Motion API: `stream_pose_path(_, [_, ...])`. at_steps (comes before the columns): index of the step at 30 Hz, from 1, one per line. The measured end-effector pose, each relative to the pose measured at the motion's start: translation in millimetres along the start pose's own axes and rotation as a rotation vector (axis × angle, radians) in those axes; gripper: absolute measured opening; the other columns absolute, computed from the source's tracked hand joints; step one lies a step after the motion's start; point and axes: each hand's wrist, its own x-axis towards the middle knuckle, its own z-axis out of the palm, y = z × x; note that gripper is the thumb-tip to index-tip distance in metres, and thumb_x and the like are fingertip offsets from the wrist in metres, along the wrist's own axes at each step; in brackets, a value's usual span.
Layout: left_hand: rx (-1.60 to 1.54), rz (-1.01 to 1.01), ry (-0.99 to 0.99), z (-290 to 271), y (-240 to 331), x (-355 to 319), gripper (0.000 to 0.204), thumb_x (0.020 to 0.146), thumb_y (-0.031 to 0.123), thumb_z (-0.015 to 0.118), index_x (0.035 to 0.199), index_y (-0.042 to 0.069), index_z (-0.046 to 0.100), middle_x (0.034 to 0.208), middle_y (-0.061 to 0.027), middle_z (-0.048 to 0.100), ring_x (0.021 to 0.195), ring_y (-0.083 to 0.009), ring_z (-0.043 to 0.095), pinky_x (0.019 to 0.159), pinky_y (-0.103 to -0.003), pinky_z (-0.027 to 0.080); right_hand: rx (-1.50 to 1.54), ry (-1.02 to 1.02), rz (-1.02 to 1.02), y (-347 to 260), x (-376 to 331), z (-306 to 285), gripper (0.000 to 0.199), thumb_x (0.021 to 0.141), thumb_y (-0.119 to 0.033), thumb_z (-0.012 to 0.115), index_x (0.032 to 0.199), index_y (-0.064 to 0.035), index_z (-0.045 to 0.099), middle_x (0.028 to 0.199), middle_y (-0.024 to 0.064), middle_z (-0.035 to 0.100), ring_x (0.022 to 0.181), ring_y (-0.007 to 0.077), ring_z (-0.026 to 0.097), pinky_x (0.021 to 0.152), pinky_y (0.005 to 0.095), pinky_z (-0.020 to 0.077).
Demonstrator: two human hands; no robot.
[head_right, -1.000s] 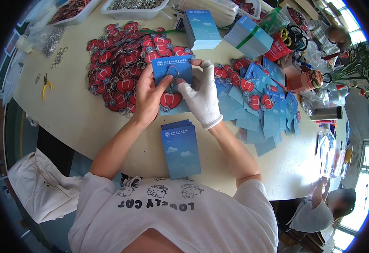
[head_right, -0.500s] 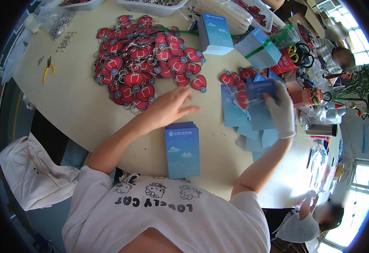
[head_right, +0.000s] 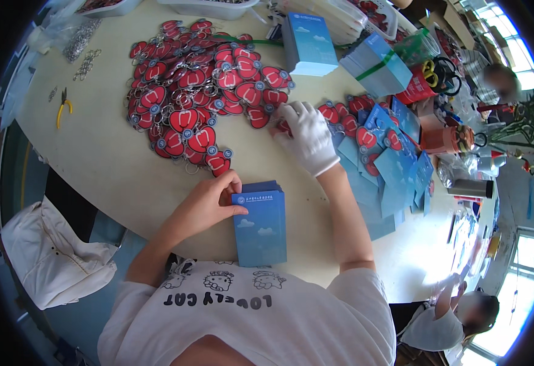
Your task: The person repeatedly picks up a red heart-shaped keychain and a blue card, inserts the keychain through a hole in the card, and places the assembled unit on the table. This process is repeated continuously throughout the clip.
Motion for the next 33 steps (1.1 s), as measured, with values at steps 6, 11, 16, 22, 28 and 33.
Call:
stream_pose_path(6, [-0.378, -0.142, 0.073, 7.6, -8.7, -18.5, 0.027, 0.081, 0.005, 0.072, 0.100, 0.002, 0.052, 0.087, -0.0048, 0.066, 0.073, -0.0058, 0.059, 0.062, -0.021, 0.048, 0.053, 0.132, -0.076, 2.7, -9.7, 17.1, 0.052, 0.059, -0.005, 0.063, 0.110, -0.0010, 0.053, 0.088, 0.0138, 0.054, 0.079, 0.0331, 0.053, 0.071, 0.0433, 0.0440])
stream_pose_path(11, [-0.356, -0.229, 0.105, -11.8, 2.8, -26.8, 0.022, 0.083, 0.004, 0.070, 0.097, 0.001, 0.054, 0.090, -0.0065, 0.069, 0.069, -0.0056, 0.059, 0.057, -0.020, 0.049, 0.039, 0.159, -0.071, -16.1, -5.2, 15.4, 0.050, 0.058, 0.000, 0.062, 0.107, -0.0010, 0.059, 0.097, 0.0134, 0.057, 0.086, 0.0326, 0.054, 0.075, 0.0425, 0.0452])
stream_pose_path(16, [-0.240, 0.035, 0.197, -1.8, -0.7, -27.6, 0.017, 0.084, 0.000, 0.067, 0.095, 0.000, 0.055, 0.088, -0.0041, 0.062, 0.069, -0.0075, 0.058, 0.057, -0.020, 0.051, 0.070, 0.084, -0.087, -23.5, -10.6, 18.7, 0.057, 0.059, -0.025, 0.082, 0.106, -0.0018, 0.059, 0.104, 0.0131, 0.057, 0.091, 0.0334, 0.054, 0.080, 0.0421, 0.0455])
stream_pose_path(22, [-0.160, 0.058, 0.305, 22.0, -8.2, -34.5, 0.014, 0.083, -0.002, 0.066, 0.092, 0.000, 0.056, 0.082, -0.0016, 0.056, 0.073, -0.0078, 0.058, 0.056, -0.018, 0.049, 0.138, 0.340, -0.108, -17.0, -3.7, 36.5, 0.064, 0.064, -0.033, 0.082, 0.112, -0.0024, 0.055, 0.116, 0.0188, 0.054, 0.105, 0.0376, 0.052, 0.088, 0.0433, 0.0442])
stream_pose_path(28, [0.067, 0.028, 0.564, 36.9, 2.7, -52.0, 0.021, 0.082, 0.008, 0.071, 0.097, 0.001, 0.057, 0.090, -0.0051, 0.062, 0.077, -0.0125, 0.059, 0.066, -0.027, 0.048, 0.401, 0.312, -0.089, 6.0, 44.8, 32.4, 0.047, 0.089, -0.033, 0.062, 0.118, 0.0019, 0.051, 0.118, 0.0250, 0.053, 0.108, 0.0414, 0.053, 0.092, 0.0433, 0.0430])
stream_pose_path(33, [0.725, 0.211, 0.936, -9.9, -3.2, -49.3, 0.070, 0.075, 0.033, 0.078, 0.132, 0.007, 0.046, 0.125, -0.0166, 0.052, 0.119, -0.0343, 0.047, 0.099, -0.048, 0.036, 0.386, 0.043, 0.131, 25.8, 103.5, 39.8, 0.047, 0.092, -0.042, 0.052, 0.115, -0.0002, 0.055, 0.106, 0.0247, 0.060, 0.103, 0.0422, 0.056, 0.088, 0.0446, 0.0448])
